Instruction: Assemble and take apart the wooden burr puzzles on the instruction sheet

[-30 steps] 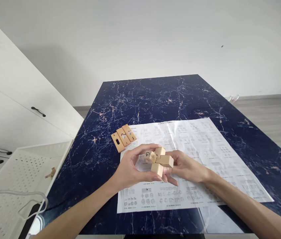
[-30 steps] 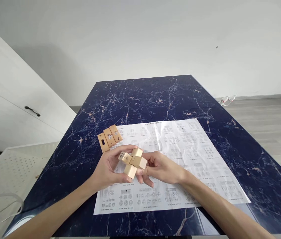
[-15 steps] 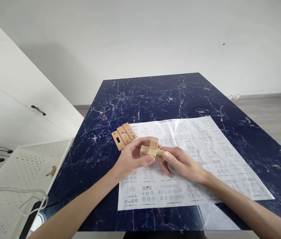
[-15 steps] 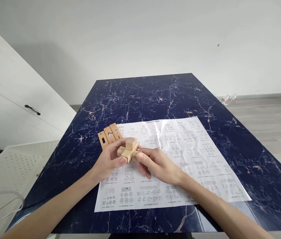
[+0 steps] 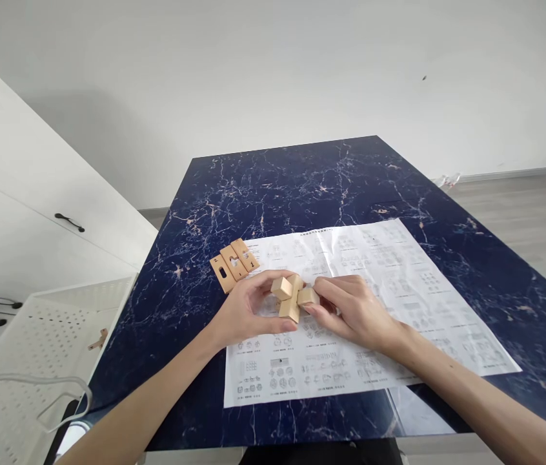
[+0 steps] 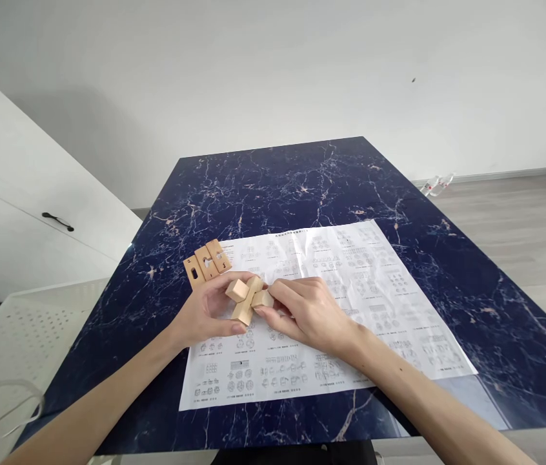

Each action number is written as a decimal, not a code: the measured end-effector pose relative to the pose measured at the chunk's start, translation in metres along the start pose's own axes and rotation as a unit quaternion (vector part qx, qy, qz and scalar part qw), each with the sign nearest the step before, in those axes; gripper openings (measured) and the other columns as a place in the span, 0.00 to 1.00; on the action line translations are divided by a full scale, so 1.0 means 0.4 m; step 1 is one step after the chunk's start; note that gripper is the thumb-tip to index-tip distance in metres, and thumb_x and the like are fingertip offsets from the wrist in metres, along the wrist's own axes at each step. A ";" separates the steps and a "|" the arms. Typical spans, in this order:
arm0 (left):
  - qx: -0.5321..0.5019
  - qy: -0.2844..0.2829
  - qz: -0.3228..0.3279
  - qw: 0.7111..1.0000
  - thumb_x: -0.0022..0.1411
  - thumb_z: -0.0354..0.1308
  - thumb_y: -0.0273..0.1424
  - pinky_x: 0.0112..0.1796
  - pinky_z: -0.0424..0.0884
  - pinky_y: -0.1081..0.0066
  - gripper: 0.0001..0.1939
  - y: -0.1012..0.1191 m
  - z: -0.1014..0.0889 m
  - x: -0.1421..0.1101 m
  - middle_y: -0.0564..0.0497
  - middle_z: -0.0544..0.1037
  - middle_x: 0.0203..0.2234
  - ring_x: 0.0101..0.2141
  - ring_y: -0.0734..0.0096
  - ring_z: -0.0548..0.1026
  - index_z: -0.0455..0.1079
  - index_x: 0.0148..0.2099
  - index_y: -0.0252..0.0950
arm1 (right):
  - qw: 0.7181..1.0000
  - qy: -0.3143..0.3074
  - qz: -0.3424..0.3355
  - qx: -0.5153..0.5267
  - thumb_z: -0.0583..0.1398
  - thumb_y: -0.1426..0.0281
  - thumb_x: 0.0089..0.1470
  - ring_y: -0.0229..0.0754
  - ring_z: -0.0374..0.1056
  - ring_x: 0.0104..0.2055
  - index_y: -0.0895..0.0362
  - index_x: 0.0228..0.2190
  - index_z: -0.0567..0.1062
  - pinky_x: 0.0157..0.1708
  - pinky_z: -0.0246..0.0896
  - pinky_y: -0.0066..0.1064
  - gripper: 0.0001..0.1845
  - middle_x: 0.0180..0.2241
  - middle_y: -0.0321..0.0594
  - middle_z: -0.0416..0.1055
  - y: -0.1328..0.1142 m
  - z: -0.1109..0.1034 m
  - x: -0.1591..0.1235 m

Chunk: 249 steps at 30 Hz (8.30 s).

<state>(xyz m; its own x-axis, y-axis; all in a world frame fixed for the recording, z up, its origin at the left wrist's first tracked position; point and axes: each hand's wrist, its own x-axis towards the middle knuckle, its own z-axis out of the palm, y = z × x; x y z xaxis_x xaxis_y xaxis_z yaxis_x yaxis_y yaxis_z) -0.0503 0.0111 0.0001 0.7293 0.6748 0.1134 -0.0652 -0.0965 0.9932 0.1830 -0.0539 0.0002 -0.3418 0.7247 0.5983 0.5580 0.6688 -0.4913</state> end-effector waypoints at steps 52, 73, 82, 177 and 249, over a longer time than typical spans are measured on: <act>0.314 0.324 0.037 0.891 0.62 0.72 0.42 0.54 0.73 0.56 0.29 0.045 -0.034 -0.003 0.46 0.78 0.55 0.53 0.55 0.76 0.70 0.62 0.44 | 0.983 -0.051 0.175 0.031 0.62 0.66 0.65 0.35 0.57 0.22 0.52 0.27 0.61 0.23 0.51 0.31 0.17 0.23 0.32 0.65 0.003 0.033 -0.001; 0.442 0.216 0.141 0.859 0.75 0.56 0.35 0.54 0.72 0.57 0.11 0.014 -0.041 -0.005 0.45 0.78 0.48 0.50 0.58 0.77 0.68 0.57 0.41 | 0.972 -0.003 0.213 0.102 0.63 0.60 0.66 0.36 0.62 0.23 0.53 0.27 0.66 0.24 0.57 0.29 0.18 0.22 0.32 0.67 -0.001 0.013 0.012; 0.340 0.072 0.072 0.935 0.77 0.53 0.40 0.36 0.69 0.68 0.12 0.022 0.003 -0.015 0.53 0.74 0.31 0.31 0.69 0.71 0.66 0.42 0.39 | 0.967 -0.075 0.192 0.151 0.61 0.58 0.69 0.37 0.64 0.26 0.55 0.32 0.71 0.27 0.59 0.30 0.16 0.26 0.34 0.70 -0.010 0.011 0.009; 0.508 0.017 0.248 0.824 0.76 0.55 0.30 0.37 0.76 0.66 0.19 0.007 0.014 -0.027 0.50 0.82 0.35 0.32 0.66 0.81 0.64 0.65 0.36 | 0.923 -0.144 0.255 0.248 0.55 0.51 0.72 0.36 0.59 0.23 0.53 0.23 0.67 0.26 0.52 0.32 0.28 0.20 0.32 0.66 -0.001 0.011 0.002; 0.549 -0.064 0.185 0.812 0.75 0.54 0.31 0.24 0.59 0.68 0.15 -0.016 0.008 -0.028 0.57 0.75 0.21 0.19 0.75 0.68 0.70 0.32 0.36 | 0.922 -0.125 0.321 0.175 0.55 0.58 0.72 0.36 0.59 0.19 0.52 0.23 0.65 0.24 0.56 0.32 0.24 0.17 0.32 0.68 0.010 0.017 0.014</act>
<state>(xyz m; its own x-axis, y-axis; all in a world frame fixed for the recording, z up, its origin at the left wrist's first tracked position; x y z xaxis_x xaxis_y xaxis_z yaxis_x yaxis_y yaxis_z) -0.0558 0.0016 -0.0077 0.8674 0.3768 0.3249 0.3007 -0.9173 0.2610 0.1783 -0.0459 -0.0029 -0.2136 0.9765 -0.0298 0.4418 0.0694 -0.8944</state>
